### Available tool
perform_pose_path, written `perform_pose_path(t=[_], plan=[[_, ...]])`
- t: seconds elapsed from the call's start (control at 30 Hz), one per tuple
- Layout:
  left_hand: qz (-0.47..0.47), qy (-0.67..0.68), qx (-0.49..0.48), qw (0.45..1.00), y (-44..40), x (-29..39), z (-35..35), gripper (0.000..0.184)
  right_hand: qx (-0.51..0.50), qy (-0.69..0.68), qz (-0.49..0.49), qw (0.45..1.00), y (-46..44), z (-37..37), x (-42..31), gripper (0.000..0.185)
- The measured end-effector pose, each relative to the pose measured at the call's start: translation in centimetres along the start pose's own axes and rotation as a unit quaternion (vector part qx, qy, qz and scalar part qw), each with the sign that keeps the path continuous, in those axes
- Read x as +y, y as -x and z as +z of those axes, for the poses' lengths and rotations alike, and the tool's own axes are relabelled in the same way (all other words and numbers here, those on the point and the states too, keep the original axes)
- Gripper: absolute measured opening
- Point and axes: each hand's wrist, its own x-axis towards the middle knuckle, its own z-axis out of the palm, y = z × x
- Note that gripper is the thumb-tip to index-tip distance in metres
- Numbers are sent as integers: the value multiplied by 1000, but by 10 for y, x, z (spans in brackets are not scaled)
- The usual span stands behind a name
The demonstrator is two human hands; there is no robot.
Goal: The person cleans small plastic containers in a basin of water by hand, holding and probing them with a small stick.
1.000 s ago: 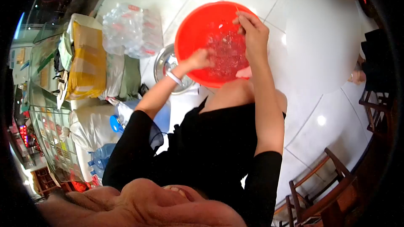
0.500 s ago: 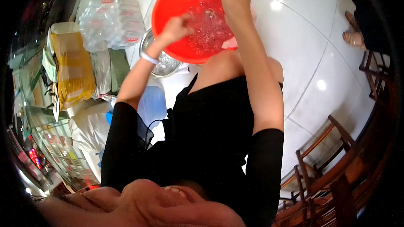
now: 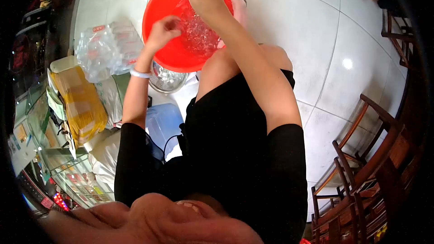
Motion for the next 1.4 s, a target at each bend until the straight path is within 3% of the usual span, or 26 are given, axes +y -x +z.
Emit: perform_pose_path(t=[0.07, 0.1, 0.2, 0.23, 0.27, 0.3, 0.37, 0.5, 0.6, 0.67, 0.7, 0.77, 0.8, 0.83, 0.87, 0.93, 1.0, 1.07, 1.1, 1.13, 1.2, 1.23, 1.27, 1.3, 1.33, 1.4], plan=[[16, 258, 7, 966, 3, 50, -22, 30, 8, 0, 9, 1000, -4, -1, 6, 15], [-25, 259, -16, 965, 6, 66, -34, 28, 16, 2, 22, 1000, -5, -2, 8, 16], [-25, 161, -76, 984, -19, -17, 31, 34, 4, 9, 15, 1000, -3, -2, 5, 16], [-6, -168, -133, 977, -14, -35, 53, 36, 2, 8, 11, 1000, -2, -1, 7, 16], [11, -476, -173, 862, -9, -42, 67, 38, 0, 18, 24, 1000, 0, -2, 11, 17], [18, -477, -165, 863, -17, -40, 63, 38, 1, 31, 30, 999, -5, -6, 10, 18], [-6, -170, -47, 984, -20, -44, 56, 44, 10, 37, 7, 999, -8, -12, 6, 17], [50, -52, 43, 996, -19, 41, -12, 37, -5, 19, 5, 1000, -2, -3, 7, 15], [25, 352, 63, 933, -9, 66, -19, 29, -5, 23, 8, 1000, -4, -4, 4, 15], [-53, 136, -67, 987, -25, -5, 38, 29, -11, 33, -3, 999, -2, -2, 5, 15], [31, -133, -129, 982, -13, -43, 59, 29, -4, 20, 10, 1000, -2, -2, 8, 17], [117, -389, -171, 898, -9, -54, 69, 29, -6, 9, 37, 999, -2, -4, 9, 19], [47, -125, -141, 981, -13, -42, 58, 30, -2, 4, 52, 999, 0, -2, 9, 19], [-46, 154, -105, 981, -7, -31, 48, 31, -17, 2, 35, 999, 3, -1, 6, 20], [16, 109, -67, 992, -7, -16, 31, 31, -18, -3, 44, 999, 7, 0, 6, 20], [35, 186, -62, 980, -4, 30, -10, 29, -37, 5, 24, 999, 4, -1, 4, 20], [-15, 431, -87, 898, 1, 56, -34, 26, -29, 6, 30, 999, 2, 1, 3, 20], [-83, 768, -67, 631, -8, 15, 7, 23, -24, 3, 28, 999, 1, 1, 7, 20], [-14, 406, -121, 906, -39, -70, 36, 19, -22, 11, 33, 999, 1, -1, 8, 20], [-9, 407, -116, 906, -33, -67, 39, 19, -27, 13, 30, 999, 2, 0, 10, 20], [30, 35, -53, 998, -14, -45, 57, 18, 15, -15, 86, 996, 1, -5, 13, 20], [32, 32, -61, 997, -11, -27, 50, 18, 10, -29, 90, 995, 1, -7, 15, 19], [-34, 309, -46, 949, -7, 1, 36, 21, 14, -32, 92, 995, 1, -9, 15, 19], [-99, 560, -17, 822, 2, 22, 23, 24, 4, -23, 78, 997, 0, -9, 14, 19], [-100, 561, -6, 822, 11, 31, 15, 24, -13, -14, 62, 998, -1, -7, 13, 18], [-82, 756, -128, 636, 22, 47, 0, 34, -18, -29, 53, 998, -2, -4, 20, 17]])
